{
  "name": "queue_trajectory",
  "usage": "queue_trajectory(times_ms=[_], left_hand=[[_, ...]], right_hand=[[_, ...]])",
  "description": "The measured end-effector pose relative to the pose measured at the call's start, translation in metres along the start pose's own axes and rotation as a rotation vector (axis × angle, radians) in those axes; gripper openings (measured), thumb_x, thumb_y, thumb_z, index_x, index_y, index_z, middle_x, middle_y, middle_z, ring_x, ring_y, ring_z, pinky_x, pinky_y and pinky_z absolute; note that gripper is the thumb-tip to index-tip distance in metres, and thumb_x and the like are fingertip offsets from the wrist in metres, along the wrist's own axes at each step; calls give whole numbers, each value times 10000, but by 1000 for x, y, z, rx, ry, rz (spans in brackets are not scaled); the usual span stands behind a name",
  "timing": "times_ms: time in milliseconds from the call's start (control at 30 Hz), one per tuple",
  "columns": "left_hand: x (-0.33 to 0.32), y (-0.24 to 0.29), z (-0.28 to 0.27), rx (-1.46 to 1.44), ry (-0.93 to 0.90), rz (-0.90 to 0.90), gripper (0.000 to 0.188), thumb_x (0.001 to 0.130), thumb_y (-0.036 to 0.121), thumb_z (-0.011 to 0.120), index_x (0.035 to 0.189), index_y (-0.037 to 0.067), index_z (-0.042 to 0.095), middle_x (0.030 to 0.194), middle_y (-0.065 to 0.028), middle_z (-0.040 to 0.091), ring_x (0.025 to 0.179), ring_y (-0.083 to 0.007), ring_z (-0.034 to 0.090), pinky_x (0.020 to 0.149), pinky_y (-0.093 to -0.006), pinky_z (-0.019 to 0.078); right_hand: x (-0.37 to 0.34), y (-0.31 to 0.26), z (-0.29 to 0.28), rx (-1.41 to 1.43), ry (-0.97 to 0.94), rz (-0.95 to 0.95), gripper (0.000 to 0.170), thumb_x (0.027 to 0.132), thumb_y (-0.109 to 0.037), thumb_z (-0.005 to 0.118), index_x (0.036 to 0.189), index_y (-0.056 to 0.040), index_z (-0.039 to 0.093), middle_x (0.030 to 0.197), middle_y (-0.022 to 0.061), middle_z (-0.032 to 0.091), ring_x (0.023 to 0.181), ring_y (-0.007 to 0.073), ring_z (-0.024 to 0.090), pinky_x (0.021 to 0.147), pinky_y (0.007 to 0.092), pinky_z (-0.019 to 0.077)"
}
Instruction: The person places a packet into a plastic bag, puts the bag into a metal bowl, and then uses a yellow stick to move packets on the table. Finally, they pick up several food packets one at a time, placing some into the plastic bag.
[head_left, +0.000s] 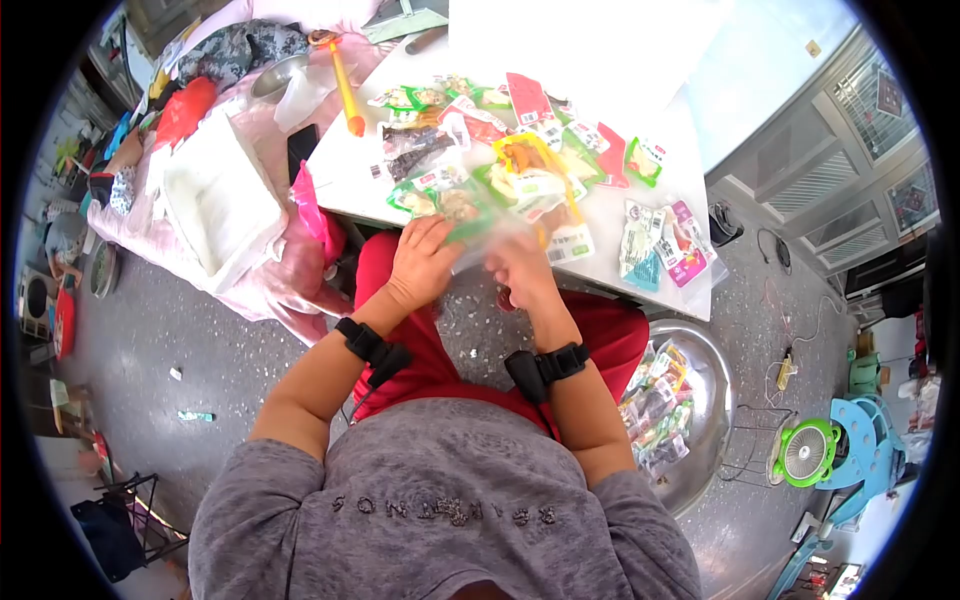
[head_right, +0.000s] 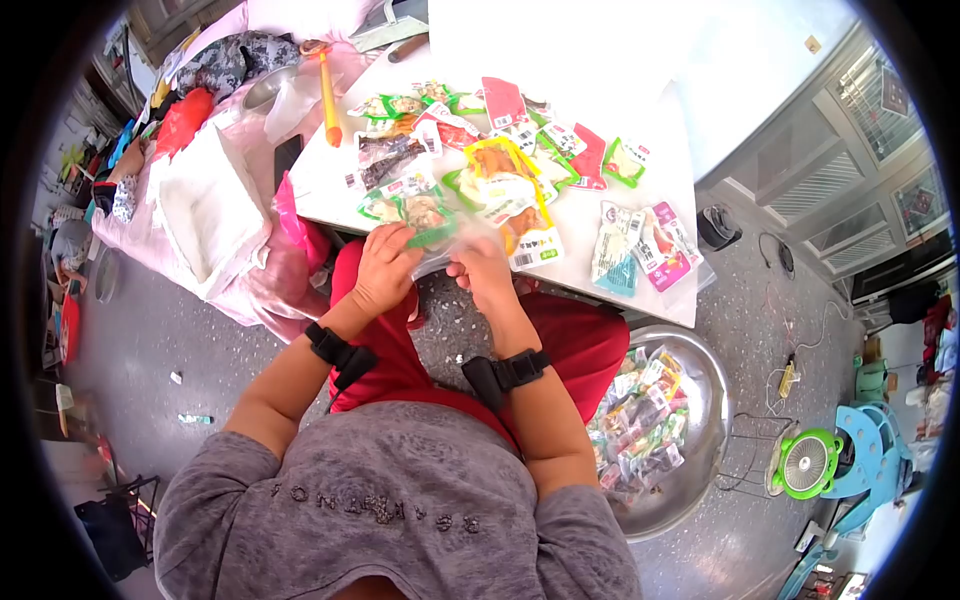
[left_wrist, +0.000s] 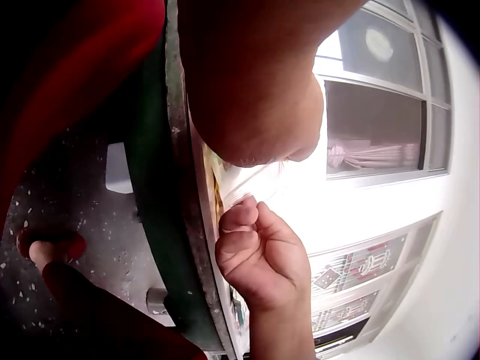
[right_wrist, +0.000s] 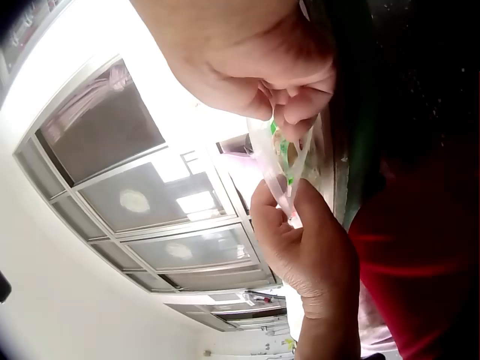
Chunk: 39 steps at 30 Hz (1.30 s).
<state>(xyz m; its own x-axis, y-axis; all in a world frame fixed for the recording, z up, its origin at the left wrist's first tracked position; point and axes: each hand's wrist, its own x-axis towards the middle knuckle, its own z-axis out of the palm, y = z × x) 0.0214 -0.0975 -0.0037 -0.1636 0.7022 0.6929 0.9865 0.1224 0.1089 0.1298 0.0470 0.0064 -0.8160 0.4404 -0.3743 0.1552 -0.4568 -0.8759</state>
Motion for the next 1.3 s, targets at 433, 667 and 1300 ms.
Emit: queue_trajectory(times_ms=[433,667,1300], left_hand=[[74,3,-70,-1197,-64,-678,153,839,130,454,888,13,539,815,-40,561,802,-135,512,727,-256,408],[61,30,-50,-1728,58,-984,143,843,128,434,918,27,501,830,-42,565,793,-104,523,716,-248,415],[25,64,-17,-1291,-599,-595,221,853,190,436,955,7,506,860,-30,539,767,-83,472,702,-220,386]], right_hand=[[-51,-56,-24,-266,-51,-471,372,749,-113,563,1080,-17,423,894,36,504,796,91,475,714,229,395],[-65,-43,-18,-108,-137,-492,240,780,-109,535,992,-3,498,866,20,530,780,70,478,686,211,389],[-125,-26,-58,-973,-129,-594,173,719,-189,494,744,-18,500,690,153,517,685,322,505,602,398,388]])
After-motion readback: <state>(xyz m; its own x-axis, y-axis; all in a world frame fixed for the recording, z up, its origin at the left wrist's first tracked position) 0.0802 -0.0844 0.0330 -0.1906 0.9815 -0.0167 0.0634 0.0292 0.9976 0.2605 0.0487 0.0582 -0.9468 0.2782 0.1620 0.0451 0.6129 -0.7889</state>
